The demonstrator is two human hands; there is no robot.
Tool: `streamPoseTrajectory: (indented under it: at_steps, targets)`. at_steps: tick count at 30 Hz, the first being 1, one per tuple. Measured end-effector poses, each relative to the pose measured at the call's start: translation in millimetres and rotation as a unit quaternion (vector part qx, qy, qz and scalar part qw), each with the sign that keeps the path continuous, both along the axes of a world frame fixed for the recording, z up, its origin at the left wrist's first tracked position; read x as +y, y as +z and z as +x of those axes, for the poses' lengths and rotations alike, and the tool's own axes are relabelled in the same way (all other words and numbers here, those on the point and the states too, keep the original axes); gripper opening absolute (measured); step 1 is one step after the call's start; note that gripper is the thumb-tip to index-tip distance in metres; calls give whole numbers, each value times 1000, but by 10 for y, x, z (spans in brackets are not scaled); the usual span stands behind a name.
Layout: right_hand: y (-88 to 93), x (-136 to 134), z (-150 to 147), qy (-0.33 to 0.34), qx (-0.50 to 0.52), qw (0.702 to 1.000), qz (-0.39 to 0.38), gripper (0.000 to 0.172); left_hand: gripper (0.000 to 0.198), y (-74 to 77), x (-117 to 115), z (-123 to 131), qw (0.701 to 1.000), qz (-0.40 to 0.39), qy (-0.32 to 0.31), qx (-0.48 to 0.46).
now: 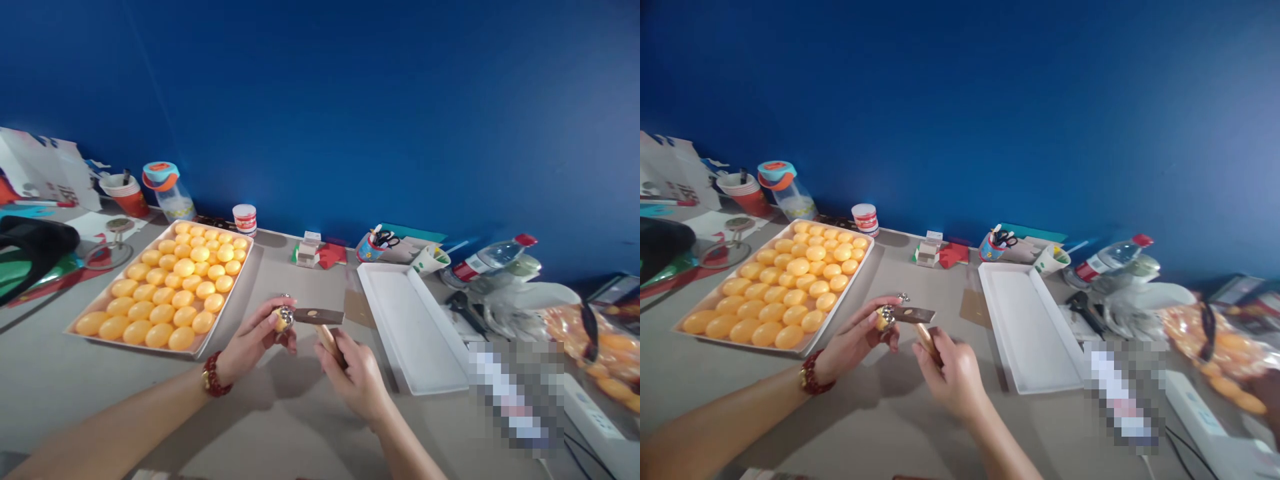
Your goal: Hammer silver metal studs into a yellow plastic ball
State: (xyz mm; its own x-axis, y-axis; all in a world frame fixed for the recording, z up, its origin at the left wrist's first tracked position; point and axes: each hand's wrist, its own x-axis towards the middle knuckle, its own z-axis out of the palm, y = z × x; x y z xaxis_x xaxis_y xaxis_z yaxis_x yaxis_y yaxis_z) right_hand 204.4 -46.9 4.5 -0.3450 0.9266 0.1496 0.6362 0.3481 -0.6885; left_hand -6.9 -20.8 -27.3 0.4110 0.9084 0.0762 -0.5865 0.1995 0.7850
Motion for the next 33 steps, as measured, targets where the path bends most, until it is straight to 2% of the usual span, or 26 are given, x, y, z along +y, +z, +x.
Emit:
streamPoseTrajectory:
  at_steps: [6, 11, 16, 22, 30, 33]
  targets:
    - [-7, -4, -5, 20, -36, 999, 11, 16, 27, 19, 5, 6, 1000, -11, -1, -10]
    - [-5, -3, 1, 8, -1, 1000, 19, 15, 27, 31, -2, 9, 1000, -23, -14, -15]
    - [-9, 10, -4, 23, -46, 998, 25, 16, 31, 10, -1, 20, 999, -26, -16, -18]
    - [14, 18, 4, -3, -3, 1000, 18, 16, 30, 70, 1, 40, 998, -49, -13, -41]
    - [-19, 35, 12, -10, -4, 1000, 10, 18, 15, -4, -1, 45, 996, -35, 27, 72]
    - [-33, 48, 22, -14, 5, 1000, 4, 18, 12, -5, -17, 44, 993, -4, 41, 110]
